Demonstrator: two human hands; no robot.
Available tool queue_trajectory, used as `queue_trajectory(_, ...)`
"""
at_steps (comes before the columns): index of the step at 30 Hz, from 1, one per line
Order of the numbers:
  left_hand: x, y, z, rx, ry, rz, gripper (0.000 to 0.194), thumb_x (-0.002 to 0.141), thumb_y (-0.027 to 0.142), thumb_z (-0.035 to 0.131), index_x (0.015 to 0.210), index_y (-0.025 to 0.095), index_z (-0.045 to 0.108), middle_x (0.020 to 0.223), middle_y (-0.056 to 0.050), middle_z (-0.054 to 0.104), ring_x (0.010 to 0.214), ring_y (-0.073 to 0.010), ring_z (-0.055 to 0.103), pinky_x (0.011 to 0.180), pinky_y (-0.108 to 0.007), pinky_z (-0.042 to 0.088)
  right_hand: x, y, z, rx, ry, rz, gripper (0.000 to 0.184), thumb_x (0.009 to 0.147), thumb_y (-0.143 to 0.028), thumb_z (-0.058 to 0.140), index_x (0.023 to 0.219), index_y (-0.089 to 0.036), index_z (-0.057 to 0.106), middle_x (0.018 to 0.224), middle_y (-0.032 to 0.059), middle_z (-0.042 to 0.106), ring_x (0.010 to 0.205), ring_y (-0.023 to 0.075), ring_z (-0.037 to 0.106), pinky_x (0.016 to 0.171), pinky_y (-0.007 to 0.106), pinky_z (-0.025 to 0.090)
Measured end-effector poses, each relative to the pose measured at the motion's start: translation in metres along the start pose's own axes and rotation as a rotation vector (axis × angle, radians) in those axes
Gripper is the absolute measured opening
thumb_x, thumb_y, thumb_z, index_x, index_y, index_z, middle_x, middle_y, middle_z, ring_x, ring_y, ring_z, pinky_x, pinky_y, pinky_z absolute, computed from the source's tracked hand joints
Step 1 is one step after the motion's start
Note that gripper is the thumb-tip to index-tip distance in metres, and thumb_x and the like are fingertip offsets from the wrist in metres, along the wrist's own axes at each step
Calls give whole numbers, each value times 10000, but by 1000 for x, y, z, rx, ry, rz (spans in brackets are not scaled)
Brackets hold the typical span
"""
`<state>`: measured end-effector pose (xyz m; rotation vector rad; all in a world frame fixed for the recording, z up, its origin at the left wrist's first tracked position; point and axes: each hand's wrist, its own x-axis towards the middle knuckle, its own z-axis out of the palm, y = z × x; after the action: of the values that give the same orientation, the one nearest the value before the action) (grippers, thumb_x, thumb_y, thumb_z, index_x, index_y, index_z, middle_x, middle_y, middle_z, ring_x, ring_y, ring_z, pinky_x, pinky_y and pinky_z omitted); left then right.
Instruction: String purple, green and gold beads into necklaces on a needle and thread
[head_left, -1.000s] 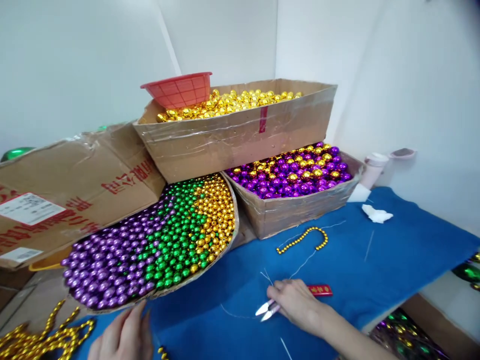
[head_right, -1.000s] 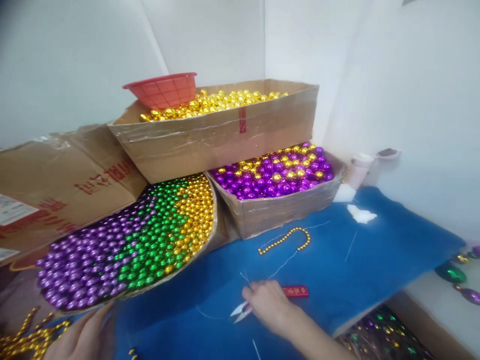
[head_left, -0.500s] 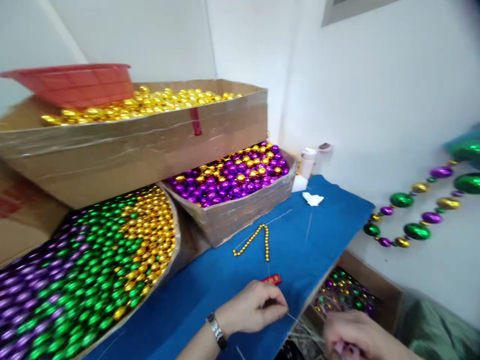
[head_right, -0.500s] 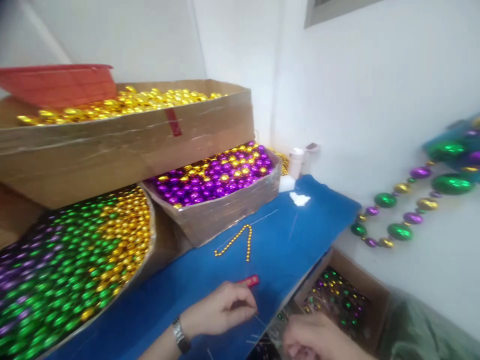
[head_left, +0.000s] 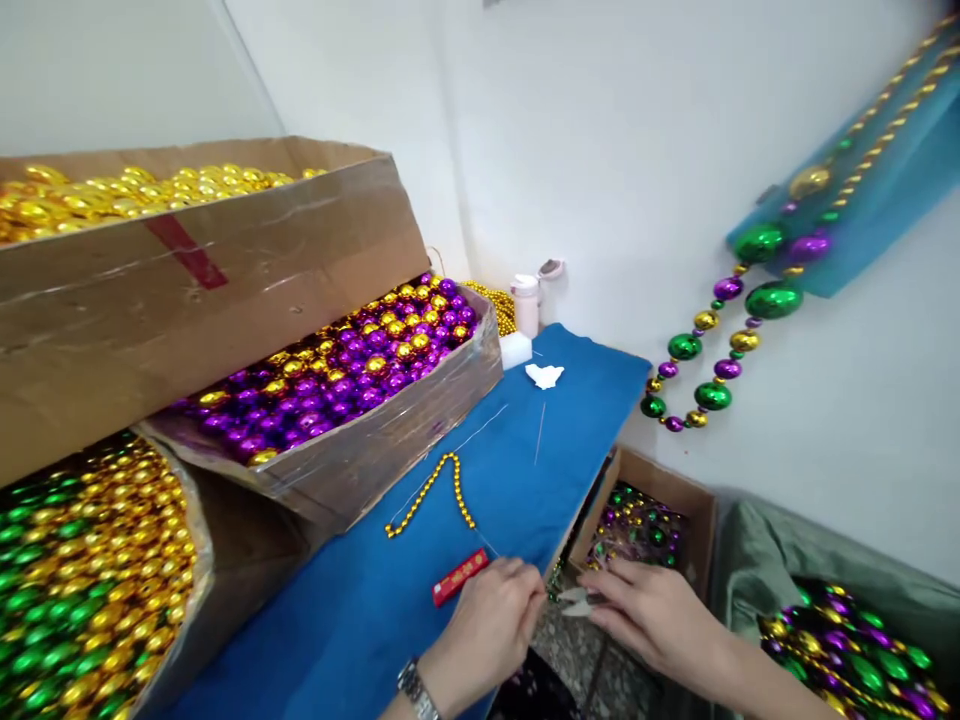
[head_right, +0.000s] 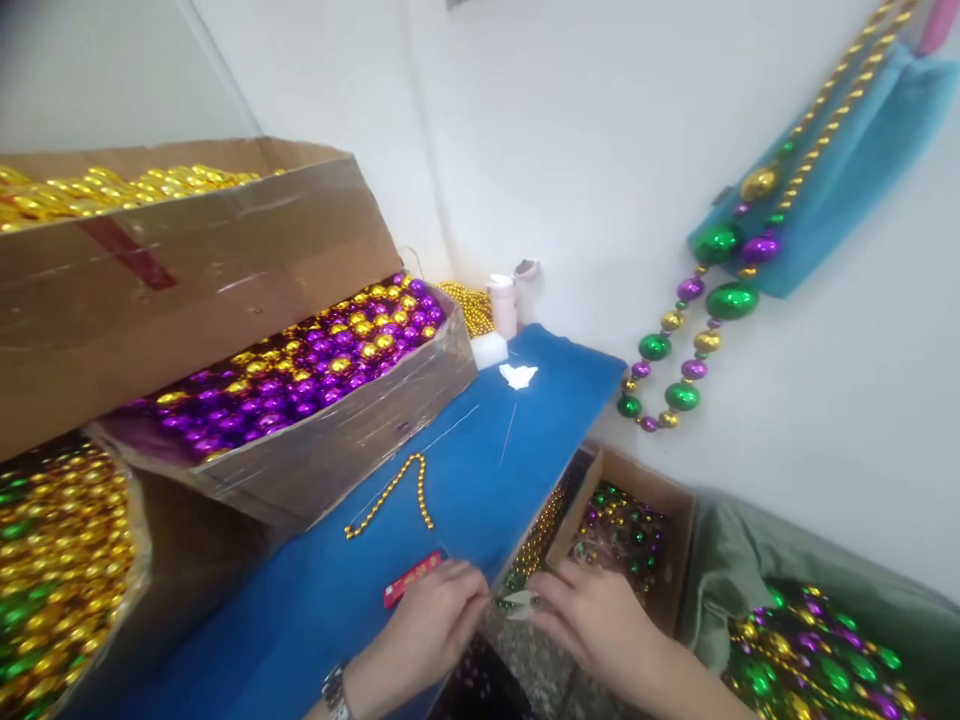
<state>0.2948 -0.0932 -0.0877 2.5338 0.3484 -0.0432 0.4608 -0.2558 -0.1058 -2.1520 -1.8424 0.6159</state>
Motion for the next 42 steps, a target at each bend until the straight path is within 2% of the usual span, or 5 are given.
queue_trajectory(7,0,6,-14,2,27,-38,196,922,160,409,817,202,569,811,-23,635,796,-190,571,717,-294,409,19,8,2,-48,7,-29,357,985,-415,277,1043,-294,608,838,12,659,789,166,655,696,259,475)
queue_trajectory(17,-22,-15,-37,-235,274,-195,246,955,265,403,759,209,540,781,-18,619,834,-183,558,742,-290,418,89,20,-20,-180,41,-137,363,944,-452,390,1141,-242,610,949,91,605,867,241,591,714,339,474)
queue_trajectory(30,-10,1,-8,64,43,-66,232,920,161,360,843,195,577,847,-84,647,824,-243,604,732,-366,454,44,-3,-57,-72,-97,-335,260,952,-402,403,1065,-279,602,956,-3,653,851,155,599,709,257,423)
queue_trajectory(37,-7,15,-3,338,69,61,152,792,68,465,783,189,556,776,-66,636,731,-252,587,736,-434,442,37,-7,-54,-189,-79,-370,288,947,-423,391,958,-240,612,903,20,633,800,183,562,668,302,392)
queue_trajectory(42,-9,17,-8,289,102,43,162,812,79,444,778,193,555,759,-69,638,718,-251,584,748,-437,427,36,0,-52,-242,-102,-426,364,968,-448,334,847,-250,615,759,-9,621,733,164,552,625,292,365)
